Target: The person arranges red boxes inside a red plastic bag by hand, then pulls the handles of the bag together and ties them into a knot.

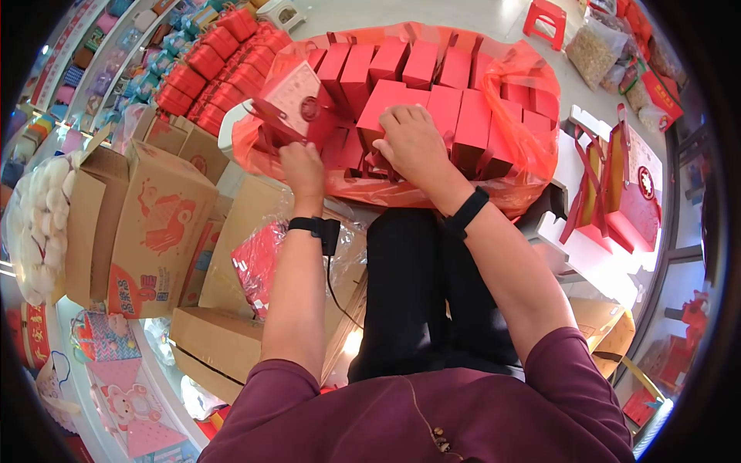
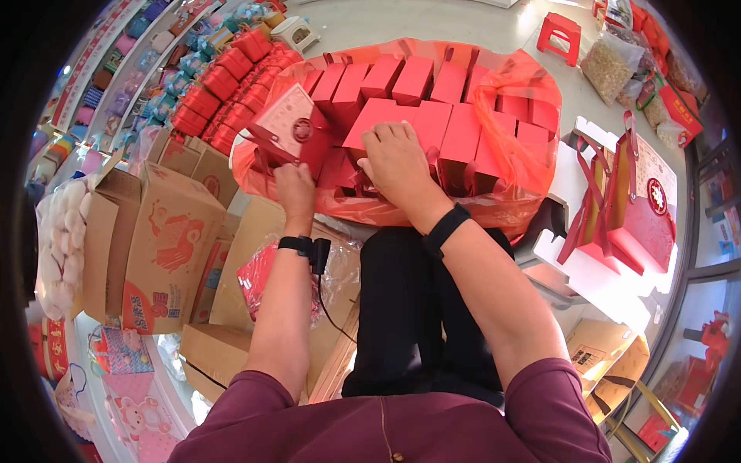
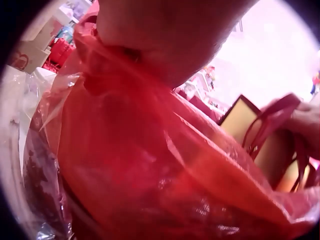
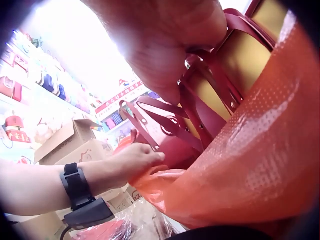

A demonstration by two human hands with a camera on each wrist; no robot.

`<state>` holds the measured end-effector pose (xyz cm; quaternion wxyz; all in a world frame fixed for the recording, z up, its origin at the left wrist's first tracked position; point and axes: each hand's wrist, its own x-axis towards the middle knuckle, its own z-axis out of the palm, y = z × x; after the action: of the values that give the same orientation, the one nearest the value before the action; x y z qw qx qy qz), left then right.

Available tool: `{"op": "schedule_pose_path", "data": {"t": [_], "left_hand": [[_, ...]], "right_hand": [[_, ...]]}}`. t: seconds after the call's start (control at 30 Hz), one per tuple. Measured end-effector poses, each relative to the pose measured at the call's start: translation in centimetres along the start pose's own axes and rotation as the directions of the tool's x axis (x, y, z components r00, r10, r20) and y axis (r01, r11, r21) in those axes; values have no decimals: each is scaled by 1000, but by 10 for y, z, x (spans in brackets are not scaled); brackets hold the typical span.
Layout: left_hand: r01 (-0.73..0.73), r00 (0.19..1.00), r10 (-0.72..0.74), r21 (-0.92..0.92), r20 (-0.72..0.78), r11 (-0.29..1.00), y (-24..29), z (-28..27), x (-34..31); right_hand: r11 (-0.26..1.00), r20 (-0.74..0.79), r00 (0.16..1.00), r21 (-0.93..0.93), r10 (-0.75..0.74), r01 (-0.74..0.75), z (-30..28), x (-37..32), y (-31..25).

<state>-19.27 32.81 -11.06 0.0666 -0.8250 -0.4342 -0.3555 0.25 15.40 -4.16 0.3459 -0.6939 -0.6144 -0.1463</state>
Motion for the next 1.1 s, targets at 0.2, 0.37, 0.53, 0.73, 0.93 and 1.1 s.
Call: {"op": "schedule_pose_path", "data": {"t": [0.2, 0.37, 0.53, 0.73, 0.93, 1.1], "left_hand": [[-6, 940, 1, 12, 340, 1000, 11, 3, -9], [5, 998, -3, -32, 70, 999, 48, -55, 39], [-249, 967, 246, -42, -58, 968, 41, -55, 71], [-241, 960, 250, -86, 125, 967, 44, -41, 71], [-243, 946, 241, -19, 215, 970, 88, -58, 39], [-23, 960, 59, -133, 273, 991, 59, -38, 50]], "right_hand": [[1000, -7, 1000, 18, -1, 1, -1, -1, 1], [1000, -23, 1000, 4, -13, 13, -1, -1, 0], [1000, -25, 1000, 17, -12, 12, -1, -2, 1], [1000, -16, 1000, 16, -14, 14, 1, -1, 1], [1000, -17, 1000, 11, -17, 18, -1, -1, 0], [1000, -18, 1000, 0, -21, 21, 1, -2, 0]]}}
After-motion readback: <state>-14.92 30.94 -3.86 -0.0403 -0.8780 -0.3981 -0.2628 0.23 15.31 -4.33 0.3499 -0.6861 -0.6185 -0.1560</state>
